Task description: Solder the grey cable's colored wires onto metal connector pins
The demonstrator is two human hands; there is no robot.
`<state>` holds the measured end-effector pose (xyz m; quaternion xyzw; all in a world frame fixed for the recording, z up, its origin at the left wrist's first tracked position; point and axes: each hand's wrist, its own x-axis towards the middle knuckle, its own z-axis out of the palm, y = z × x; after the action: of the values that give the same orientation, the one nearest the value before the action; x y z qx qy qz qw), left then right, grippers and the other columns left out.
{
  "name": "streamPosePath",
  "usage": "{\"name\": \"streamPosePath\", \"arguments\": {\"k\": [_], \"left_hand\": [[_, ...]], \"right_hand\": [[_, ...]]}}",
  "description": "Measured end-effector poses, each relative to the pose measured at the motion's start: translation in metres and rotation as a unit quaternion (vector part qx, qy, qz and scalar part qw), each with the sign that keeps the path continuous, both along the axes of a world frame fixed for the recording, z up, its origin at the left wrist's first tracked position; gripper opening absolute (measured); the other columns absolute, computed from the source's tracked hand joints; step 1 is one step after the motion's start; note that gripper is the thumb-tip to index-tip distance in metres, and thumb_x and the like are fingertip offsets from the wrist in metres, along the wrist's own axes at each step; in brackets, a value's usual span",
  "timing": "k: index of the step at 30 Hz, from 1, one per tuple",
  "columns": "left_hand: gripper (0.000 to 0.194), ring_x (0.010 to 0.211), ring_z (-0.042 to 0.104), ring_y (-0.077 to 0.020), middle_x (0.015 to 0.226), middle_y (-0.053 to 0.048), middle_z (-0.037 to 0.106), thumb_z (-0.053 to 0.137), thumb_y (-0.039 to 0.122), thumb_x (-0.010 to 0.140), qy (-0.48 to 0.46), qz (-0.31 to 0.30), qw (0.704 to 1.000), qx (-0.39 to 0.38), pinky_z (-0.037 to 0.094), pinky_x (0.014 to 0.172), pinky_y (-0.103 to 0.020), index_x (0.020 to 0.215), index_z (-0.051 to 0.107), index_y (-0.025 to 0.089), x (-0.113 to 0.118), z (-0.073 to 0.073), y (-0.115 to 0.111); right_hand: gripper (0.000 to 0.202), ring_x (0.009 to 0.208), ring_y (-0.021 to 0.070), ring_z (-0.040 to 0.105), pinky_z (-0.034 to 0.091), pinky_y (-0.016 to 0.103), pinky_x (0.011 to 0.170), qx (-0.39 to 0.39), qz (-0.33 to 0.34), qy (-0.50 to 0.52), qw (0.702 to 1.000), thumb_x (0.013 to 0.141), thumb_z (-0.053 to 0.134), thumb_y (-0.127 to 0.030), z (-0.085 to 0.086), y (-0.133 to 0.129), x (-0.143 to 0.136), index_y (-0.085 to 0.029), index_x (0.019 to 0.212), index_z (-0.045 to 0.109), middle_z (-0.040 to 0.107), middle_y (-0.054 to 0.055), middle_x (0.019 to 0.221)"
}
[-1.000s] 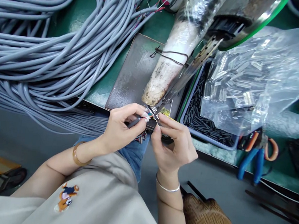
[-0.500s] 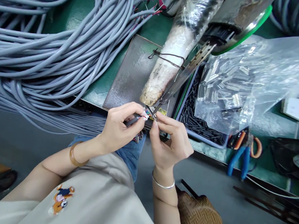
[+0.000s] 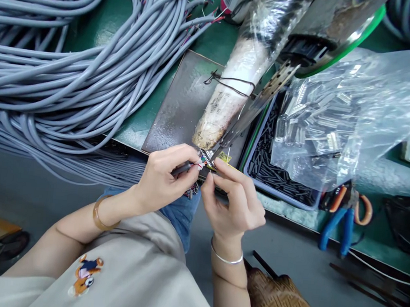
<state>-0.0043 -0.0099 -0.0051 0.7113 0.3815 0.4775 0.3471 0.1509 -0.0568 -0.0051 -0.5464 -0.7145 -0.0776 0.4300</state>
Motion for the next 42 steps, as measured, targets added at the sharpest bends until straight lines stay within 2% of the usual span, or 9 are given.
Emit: {"name": "streamPosePath", "arguments": {"k": [7,11,17,20,24,28,33,38,42], "left_hand": [[0.010,0.070,0.066,-0.0108,0.084,-0.004,0.075,0.063,0.008,0.089,-0.003,-0.040,0.999,-0.006,0.051,0.061,-0.020,0.085,0.066,0.017,-0.001,0.001,-0.007],[0.014,0.077,0.071,-0.0118,0.090,-0.007,0.078,0.060,0.006,0.089,-0.004,-0.092,0.995,0.046,0.054,0.064,-0.019,0.087,0.066,0.018,-0.002,0.001,-0.015],[0.016,0.078,0.072,-0.0111,0.094,-0.006,0.078,0.059,0.007,0.091,-0.009,-0.140,0.988,0.058,0.056,0.069,-0.018,0.098,0.068,0.018,-0.006,-0.005,-0.028],[0.028,0.062,0.068,-0.0086,0.086,-0.003,0.076,0.065,0.011,0.088,-0.113,-0.136,0.978,-0.113,0.054,0.058,-0.016,0.115,0.063,0.017,-0.010,-0.003,-0.031],[0.023,0.052,0.065,-0.0086,0.073,-0.002,0.074,0.075,0.029,0.089,-0.255,-0.180,0.876,-0.367,0.054,0.051,-0.017,0.104,0.063,0.016,-0.018,0.003,-0.021],[0.033,0.055,0.069,-0.0104,0.075,-0.004,0.077,0.087,0.037,0.080,-0.330,-0.216,0.810,-0.435,0.056,0.051,-0.018,0.091,0.065,0.015,-0.023,0.005,-0.013],[0.032,0.056,0.072,-0.0110,0.071,-0.003,0.076,0.087,0.037,0.079,-0.326,-0.190,0.827,-0.416,0.054,0.049,-0.016,0.085,0.065,0.015,-0.019,0.001,-0.017],[0.033,0.055,0.071,-0.0112,0.065,0.000,0.071,0.085,0.040,0.081,-0.314,-0.171,0.856,-0.372,0.053,0.049,-0.016,0.084,0.064,0.015,-0.018,-0.008,-0.018],[0.027,0.061,0.074,-0.0108,0.076,-0.002,0.073,0.083,0.033,0.084,-0.314,-0.146,0.882,-0.320,0.055,0.053,-0.015,0.084,0.064,0.015,-0.018,-0.016,-0.019]], "right_hand": [[0.016,0.085,0.0148,0.080,0.064,0.023,0.075,-0.001,0.004,0.050,0.999,0.089,0.072,-0.011,-0.004,-0.011,0.008,-0.022,0.098,0.065,0.082,0.003,0.100],[0.008,0.069,0.0120,0.076,0.056,0.020,0.057,-0.088,-0.041,0.144,0.985,0.092,0.070,-0.016,0.007,-0.016,0.016,-0.021,0.096,0.065,0.081,0.001,0.091],[0.017,0.061,0.0093,0.069,0.043,0.018,0.043,-0.227,0.074,0.213,0.947,0.088,0.073,-0.014,0.031,-0.013,0.018,-0.020,0.076,0.062,0.081,0.001,0.091],[0.018,0.081,0.0157,0.076,0.057,0.023,0.059,-0.184,0.087,0.208,0.957,0.088,0.074,-0.013,0.035,-0.017,0.015,-0.021,0.076,0.063,0.080,0.001,0.089],[0.017,0.084,0.0171,0.079,0.064,0.029,0.072,-0.060,0.066,0.083,0.993,0.086,0.076,-0.010,0.025,-0.026,0.009,-0.022,0.083,0.065,0.081,0.002,0.096],[0.018,0.086,0.0163,0.080,0.065,0.024,0.075,0.045,0.073,-0.030,0.996,0.084,0.078,-0.008,0.005,-0.031,0.004,-0.020,0.091,0.067,0.083,0.006,0.102],[0.022,0.076,0.0167,0.080,0.064,0.025,0.068,0.007,0.055,0.038,0.998,0.089,0.070,-0.006,-0.007,-0.031,0.005,-0.022,0.104,0.072,0.083,0.002,0.094],[0.025,0.029,0.0054,0.040,0.033,0.022,0.030,0.264,0.003,0.204,0.943,0.091,0.071,-0.021,0.010,-0.019,0.008,-0.028,0.115,0.076,0.060,-0.009,0.058],[0.037,0.056,0.0122,0.072,0.064,0.027,0.054,0.193,-0.034,0.179,0.964,0.092,0.067,-0.009,0.020,-0.023,0.000,-0.029,0.123,0.072,0.077,-0.003,0.089]]}}
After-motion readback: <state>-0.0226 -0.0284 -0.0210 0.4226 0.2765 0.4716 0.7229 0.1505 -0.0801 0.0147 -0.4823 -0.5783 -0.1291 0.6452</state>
